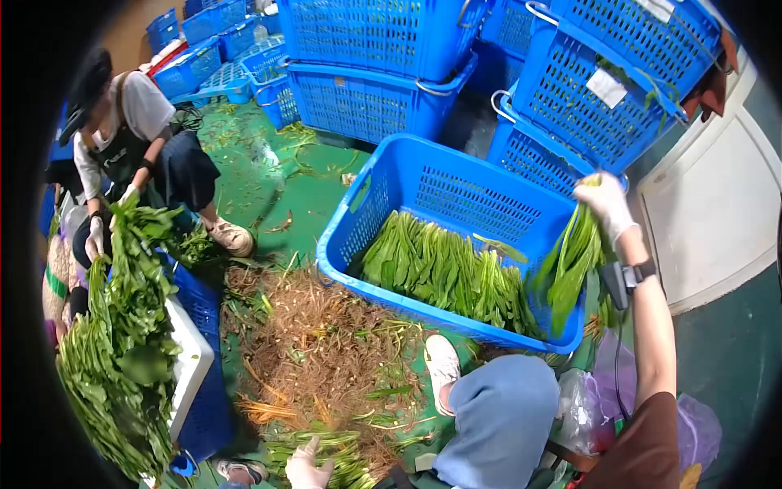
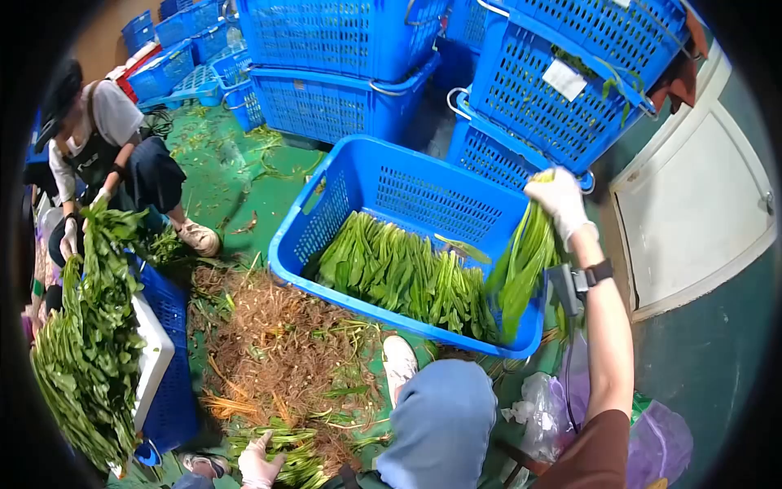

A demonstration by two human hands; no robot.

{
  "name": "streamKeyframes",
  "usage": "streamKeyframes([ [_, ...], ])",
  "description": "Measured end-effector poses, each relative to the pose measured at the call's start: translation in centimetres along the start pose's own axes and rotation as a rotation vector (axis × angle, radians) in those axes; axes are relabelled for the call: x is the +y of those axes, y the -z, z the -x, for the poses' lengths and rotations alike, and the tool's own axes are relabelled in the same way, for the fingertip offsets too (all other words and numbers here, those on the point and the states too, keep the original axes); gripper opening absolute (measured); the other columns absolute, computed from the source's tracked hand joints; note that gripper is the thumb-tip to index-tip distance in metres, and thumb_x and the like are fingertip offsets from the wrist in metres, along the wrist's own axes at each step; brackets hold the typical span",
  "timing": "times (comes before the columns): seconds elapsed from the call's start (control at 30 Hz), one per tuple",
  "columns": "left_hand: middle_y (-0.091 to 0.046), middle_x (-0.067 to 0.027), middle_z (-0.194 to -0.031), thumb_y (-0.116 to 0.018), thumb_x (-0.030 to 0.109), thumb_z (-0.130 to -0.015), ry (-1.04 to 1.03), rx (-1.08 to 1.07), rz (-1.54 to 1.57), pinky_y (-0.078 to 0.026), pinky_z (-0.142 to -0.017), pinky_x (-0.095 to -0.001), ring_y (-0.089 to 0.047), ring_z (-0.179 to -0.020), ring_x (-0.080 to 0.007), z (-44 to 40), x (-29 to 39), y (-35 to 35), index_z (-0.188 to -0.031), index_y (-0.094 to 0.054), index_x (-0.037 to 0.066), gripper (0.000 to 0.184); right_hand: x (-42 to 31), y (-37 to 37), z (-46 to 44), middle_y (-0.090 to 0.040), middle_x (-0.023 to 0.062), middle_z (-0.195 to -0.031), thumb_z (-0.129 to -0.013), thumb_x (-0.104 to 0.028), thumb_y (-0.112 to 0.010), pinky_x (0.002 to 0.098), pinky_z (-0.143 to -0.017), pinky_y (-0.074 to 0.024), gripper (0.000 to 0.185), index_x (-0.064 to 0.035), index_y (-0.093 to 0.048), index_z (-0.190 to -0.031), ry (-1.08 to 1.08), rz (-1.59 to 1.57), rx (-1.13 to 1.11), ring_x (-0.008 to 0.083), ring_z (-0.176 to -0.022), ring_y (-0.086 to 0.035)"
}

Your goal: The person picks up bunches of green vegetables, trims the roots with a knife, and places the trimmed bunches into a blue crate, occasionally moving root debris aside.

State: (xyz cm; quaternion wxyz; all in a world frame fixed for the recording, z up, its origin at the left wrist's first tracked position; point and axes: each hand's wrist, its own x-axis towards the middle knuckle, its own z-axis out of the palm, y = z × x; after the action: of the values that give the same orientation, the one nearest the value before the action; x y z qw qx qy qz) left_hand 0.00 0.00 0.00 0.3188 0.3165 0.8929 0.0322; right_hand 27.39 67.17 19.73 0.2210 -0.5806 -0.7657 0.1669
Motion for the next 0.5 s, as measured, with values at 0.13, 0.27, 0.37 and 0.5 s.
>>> streamKeyframes([
  [0.13,-0.069,-0.0118,-0.077,-0.076,0.027,-0.075,-0.108,0.153,0.087,-0.054,-0.071,-0.037,-0.066,-0.069,-0.026,-1.5,0.6,-1.9,-0.128,-0.061,0.016,0.056,11.7,-13.7,-1.1,-0.069,0.0151,-0.078,-0.063,-0.028,-0.076,0.0361,-0.069,-0.0526,0.032,-0.0016,-0.069,-0.081,-0.262,0.104,-0.323,0.0245,-0.076,-0.069],
  [0.27,-0.067,-0.0129,-0.078,-0.073,0.022,-0.077,-0.119,0.197,0.052,-0.053,-0.067,-0.0373,-0.064,-0.068,-0.0284,-3.4,0.0,-3.8,-0.129,-0.061,0.018,0.054,19.6,-26.7,1.0,-0.068,0.0214,-0.095,-0.066,-0.03,-0.076,0.0412,-0.084,-0.0509,0.048,0.0007,-0.063,-0.1,-0.484,0.279,-0.19,0.0372,-0.095,-0.066],
  [0.37,-0.065,-0.0153,-0.086,-0.071,0.02,-0.078,0.04,0.014,-0.007,-0.052,-0.069,-0.0398,-0.063,-0.073,-0.0315,-3.6,2.1,-1.8,-0.127,-0.062,0.017,0.049,19.5,-30.8,3.3,-0.065,0.025,-0.107,-0.071,-0.034,-0.074,0.0432,-0.09,-0.0485,0.061,0.0004,-0.053,-0.117,-0.64,0.144,-0.17,0.0396,-0.104,-0.062],
  [0.5,-0.066,-0.0156,-0.096,-0.07,0.017,-0.077,0.11,-0.009,-0.015,-0.051,-0.076,-0.0406,-0.063,-0.085,-0.0332,-4.6,3.5,-2.0,-0.123,-0.063,0.015,0.047,21.7,-33.5,3.3,-0.065,0.0266,-0.108,-0.074,-0.038,-0.072,0.0448,-0.089,-0.0479,0.063,0.0019,-0.051,-0.119,-0.642,0.216,-0.179,0.0408,-0.105,-0.062],
])
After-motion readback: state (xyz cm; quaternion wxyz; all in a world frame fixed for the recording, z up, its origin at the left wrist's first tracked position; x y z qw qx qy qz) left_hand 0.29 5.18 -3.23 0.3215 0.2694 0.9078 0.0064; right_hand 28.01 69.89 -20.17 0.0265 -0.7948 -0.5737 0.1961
